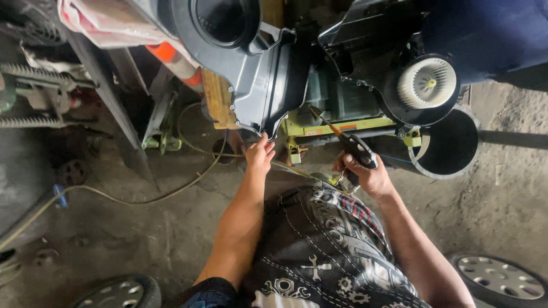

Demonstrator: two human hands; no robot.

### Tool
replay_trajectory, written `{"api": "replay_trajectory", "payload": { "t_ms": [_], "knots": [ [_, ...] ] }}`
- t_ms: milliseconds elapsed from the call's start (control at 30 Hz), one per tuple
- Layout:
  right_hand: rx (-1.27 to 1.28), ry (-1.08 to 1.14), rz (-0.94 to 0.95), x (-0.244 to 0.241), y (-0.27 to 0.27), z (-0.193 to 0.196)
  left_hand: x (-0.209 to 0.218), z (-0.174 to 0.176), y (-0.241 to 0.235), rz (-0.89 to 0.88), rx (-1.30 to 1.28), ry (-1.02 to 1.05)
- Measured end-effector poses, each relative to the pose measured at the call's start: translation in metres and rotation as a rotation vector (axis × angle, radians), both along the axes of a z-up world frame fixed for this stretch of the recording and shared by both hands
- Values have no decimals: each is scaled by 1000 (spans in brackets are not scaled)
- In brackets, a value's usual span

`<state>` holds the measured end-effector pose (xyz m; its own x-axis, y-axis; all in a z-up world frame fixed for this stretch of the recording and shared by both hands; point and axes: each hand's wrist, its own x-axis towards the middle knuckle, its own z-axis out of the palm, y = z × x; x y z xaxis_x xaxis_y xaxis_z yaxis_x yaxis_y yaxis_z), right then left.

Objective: The person uses a handheld air blower to clean dust and debris from several black plastic car parts, including a large housing and a blower fan assembly. The person rotates the parts to access different surfaces and directs the air stream into crevices and around the fan blades.

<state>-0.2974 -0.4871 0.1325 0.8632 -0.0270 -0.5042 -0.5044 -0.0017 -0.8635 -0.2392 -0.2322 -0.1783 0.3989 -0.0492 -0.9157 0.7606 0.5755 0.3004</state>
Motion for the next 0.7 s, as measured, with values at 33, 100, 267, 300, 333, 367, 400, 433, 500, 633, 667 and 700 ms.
{"api": "replay_trajectory", "payload": {
  "t_ms": [33, 100, 267, 300, 333, 367, 400, 433, 500, 633, 667, 700],
  "knots": [
    [7, -27, 0, -1, 0, 0, -1, 0, 1, -40, 7, -23],
    [17, -78, -1, -2, -1, -2, 1, 0, 3, -109, 22, -50],
    [-13, 13, -34, -11, -4, -6, 1, -3, 3, -159, 29, -74],
    [-25, 33, -38, -10, -5, -7, 3, -3, 2, -139, 60, -40],
    [-15, 26, -43, -9, -5, -8, 5, -3, 0, -119, 91, -7],
    [-5, 20, -47, -9, -6, -8, 6, -3, -2, -98, 121, 28],
    [5, 14, -51, -8, -6, -9, 7, -3, -3, -86, 124, 39],
    [-9, 29, -53, -9, -6, -9, 7, -3, -4, -75, 126, 51],
    [-36, 61, -56, -9, -6, -9, 7, -1, -5, -48, 141, 81],
    [3, 19, -46, -7, -7, -10, 9, 2, -6, -44, 170, 101],
    [8, 3, -39, -6, -7, -10, 9, 2, -5, -59, 171, 95],
    [12, -12, -32, -6, -7, -9, 10, 3, -5, -75, 188, 80]
  ]
}}
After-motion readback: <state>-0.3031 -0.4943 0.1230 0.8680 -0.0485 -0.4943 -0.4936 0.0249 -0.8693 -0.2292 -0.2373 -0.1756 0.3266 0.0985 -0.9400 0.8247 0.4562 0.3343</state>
